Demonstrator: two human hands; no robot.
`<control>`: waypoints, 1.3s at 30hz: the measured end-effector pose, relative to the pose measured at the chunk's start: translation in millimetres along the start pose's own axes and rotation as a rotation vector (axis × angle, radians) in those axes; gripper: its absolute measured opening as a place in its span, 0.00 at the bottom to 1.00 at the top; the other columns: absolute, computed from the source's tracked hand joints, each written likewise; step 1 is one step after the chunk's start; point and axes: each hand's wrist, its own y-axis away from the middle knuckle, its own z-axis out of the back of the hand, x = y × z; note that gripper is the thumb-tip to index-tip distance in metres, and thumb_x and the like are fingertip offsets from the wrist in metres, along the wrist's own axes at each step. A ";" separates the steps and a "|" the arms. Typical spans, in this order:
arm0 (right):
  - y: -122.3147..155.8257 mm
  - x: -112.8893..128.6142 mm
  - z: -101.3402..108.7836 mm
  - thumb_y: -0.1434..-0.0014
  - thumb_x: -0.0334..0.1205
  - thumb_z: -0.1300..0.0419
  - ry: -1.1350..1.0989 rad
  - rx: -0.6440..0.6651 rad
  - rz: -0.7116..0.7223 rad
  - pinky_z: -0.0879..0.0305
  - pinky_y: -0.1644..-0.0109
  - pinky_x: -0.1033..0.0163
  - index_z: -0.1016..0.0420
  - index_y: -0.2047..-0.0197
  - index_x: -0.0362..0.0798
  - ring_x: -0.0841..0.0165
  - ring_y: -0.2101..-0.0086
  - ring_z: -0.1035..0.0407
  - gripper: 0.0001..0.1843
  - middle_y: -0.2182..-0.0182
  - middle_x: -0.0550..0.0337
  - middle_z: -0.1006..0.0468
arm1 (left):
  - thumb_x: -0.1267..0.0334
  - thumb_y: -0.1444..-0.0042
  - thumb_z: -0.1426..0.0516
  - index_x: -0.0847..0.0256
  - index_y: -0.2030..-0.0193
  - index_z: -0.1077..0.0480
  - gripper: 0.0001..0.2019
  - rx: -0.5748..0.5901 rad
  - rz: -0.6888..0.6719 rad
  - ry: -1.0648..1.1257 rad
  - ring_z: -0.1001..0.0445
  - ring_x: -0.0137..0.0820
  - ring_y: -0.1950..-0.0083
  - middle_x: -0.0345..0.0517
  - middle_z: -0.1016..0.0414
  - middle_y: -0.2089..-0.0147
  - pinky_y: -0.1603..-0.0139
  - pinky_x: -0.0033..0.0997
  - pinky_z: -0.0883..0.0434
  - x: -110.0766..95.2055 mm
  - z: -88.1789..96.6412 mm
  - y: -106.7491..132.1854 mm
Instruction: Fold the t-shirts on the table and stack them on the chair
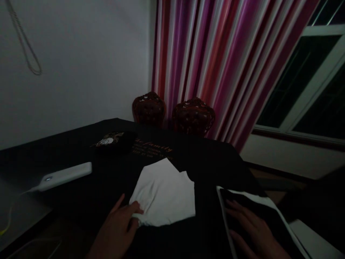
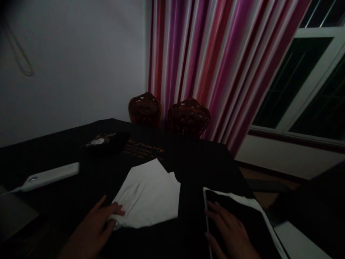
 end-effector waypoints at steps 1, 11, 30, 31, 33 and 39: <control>-7.3 11.8 2.6 0.39 0.54 0.48 -0.017 0.022 0.021 0.40 0.38 0.46 0.31 0.43 0.68 0.57 0.39 0.42 0.22 0.38 0.62 0.36 | 0.69 0.48 0.50 0.51 0.58 0.27 0.15 0.020 -0.027 -0.040 0.24 0.38 0.49 0.40 0.20 0.55 0.29 0.55 0.57 -2.3 7.3 3.6; -53.8 75.3 -19.0 0.42 0.39 0.44 -0.020 0.302 0.022 0.38 0.50 0.57 0.22 0.61 0.49 0.61 0.58 0.31 0.10 0.61 0.54 0.24 | 0.56 0.44 0.43 0.60 0.62 0.32 0.09 0.061 -0.222 -0.043 0.31 0.42 0.53 0.50 0.29 0.56 0.53 0.40 0.33 -117.3 -45.8 -6.6; -73.8 89.2 -55.2 0.41 0.60 0.46 -0.138 0.319 -0.248 0.37 0.61 0.62 0.20 0.65 0.47 0.60 0.61 0.25 0.25 0.64 0.50 0.19 | 0.62 0.42 0.50 0.58 0.71 0.37 0.08 0.003 0.023 0.384 0.33 0.30 0.71 0.38 0.32 0.73 0.69 0.27 0.39 -99.3 -83.2 -25.6; -74.9 92.1 -55.3 0.42 0.63 0.47 -0.126 0.318 -0.259 0.37 0.60 0.61 0.21 0.64 0.47 0.59 0.60 0.26 0.28 0.64 0.49 0.19 | 0.59 0.42 0.49 0.58 0.71 0.37 0.08 -0.013 0.041 0.439 0.34 0.29 0.72 0.37 0.33 0.74 0.70 0.27 0.39 -96.6 -83.8 -25.9; -77.2 99.1 -56.3 0.43 0.66 0.48 -0.101 0.324 -0.264 0.36 0.58 0.60 0.22 0.63 0.46 0.58 0.59 0.26 0.30 0.63 0.49 0.19 | 0.55 0.44 0.48 0.57 0.71 0.38 0.10 -0.056 0.059 0.556 0.36 0.30 0.72 0.36 0.35 0.74 0.70 0.26 0.39 -93.4 -82.6 -25.9; -81.5 112.5 -61.0 0.47 0.53 0.37 0.054 0.187 -0.304 0.37 0.52 0.55 0.30 0.50 0.38 0.50 0.53 0.29 0.30 0.56 0.39 0.23 | 0.48 0.49 0.46 0.57 0.69 0.40 0.15 -0.268 0.113 0.948 0.36 0.30 0.68 0.36 0.38 0.72 0.66 0.27 0.37 -92.1 -45.0 -26.9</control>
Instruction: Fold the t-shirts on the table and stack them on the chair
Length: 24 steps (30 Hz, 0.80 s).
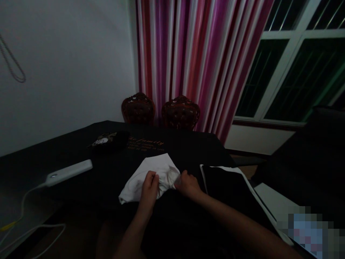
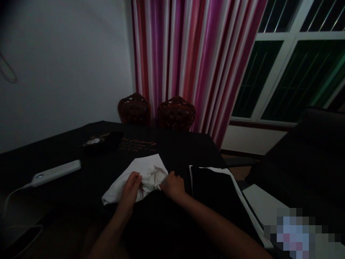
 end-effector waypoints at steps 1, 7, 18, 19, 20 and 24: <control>-1.2 0.2 -0.3 0.47 0.49 0.38 -0.018 0.003 0.002 0.37 0.52 0.55 0.31 0.50 0.38 0.50 0.53 0.30 0.27 0.56 0.38 0.23 | 0.48 0.48 0.46 0.57 0.68 0.39 0.14 -0.023 0.002 0.075 0.35 0.30 0.67 0.37 0.37 0.71 0.65 0.26 0.37 -10.0 5.3 -1.2; -15.7 10.8 1.0 0.52 0.40 0.35 -0.365 -0.001 0.020 0.36 0.59 0.60 0.27 0.63 0.45 0.59 0.61 0.28 0.13 0.65 0.52 0.22 | 0.54 0.50 0.45 0.59 0.66 0.39 0.11 -0.006 -0.025 0.416 0.32 0.27 0.67 0.38 0.34 0.68 0.64 0.26 0.33 -82.9 29.3 -7.7; 9.2 21.4 181.1 0.36 0.44 0.50 -0.525 -0.846 0.499 0.41 0.63 0.61 0.37 0.59 0.48 0.67 0.67 0.34 0.08 0.67 0.60 0.30 | 0.61 0.44 0.46 0.57 0.64 0.34 0.04 -0.495 -0.494 -0.303 0.35 0.28 0.68 0.36 0.37 0.70 0.67 0.29 0.40 -207.8 131.6 -46.5; -7.8 23.1 204.4 0.35 0.43 0.49 -0.453 -0.922 0.523 0.41 0.63 0.61 0.36 0.59 0.49 0.67 0.67 0.34 0.08 0.67 0.60 0.30 | 0.60 0.42 0.47 0.56 0.60 0.33 0.06 -0.580 -0.499 -0.508 0.32 0.30 0.64 0.37 0.35 0.67 0.64 0.32 0.39 -217.6 131.5 -72.6; -38.4 25.7 229.4 0.35 0.42 0.50 -0.382 -0.954 0.530 0.41 0.63 0.60 0.35 0.58 0.49 0.67 0.68 0.34 0.07 0.67 0.59 0.30 | 0.59 0.40 0.50 0.56 0.56 0.33 0.09 -0.631 -0.491 -0.733 0.30 0.33 0.59 0.39 0.32 0.63 0.60 0.36 0.37 -228.1 126.1 -110.3; -250.4 37.5 337.1 0.31 0.47 0.55 -0.179 -0.789 0.465 0.40 0.58 0.55 0.33 0.51 0.53 0.62 0.62 0.32 0.14 0.59 0.56 0.29 | 0.58 0.32 0.61 0.62 0.43 0.41 0.18 -0.528 -0.407 -1.251 0.32 0.38 0.43 0.46 0.31 0.47 0.48 0.47 0.40 -267.7 71.4 -337.6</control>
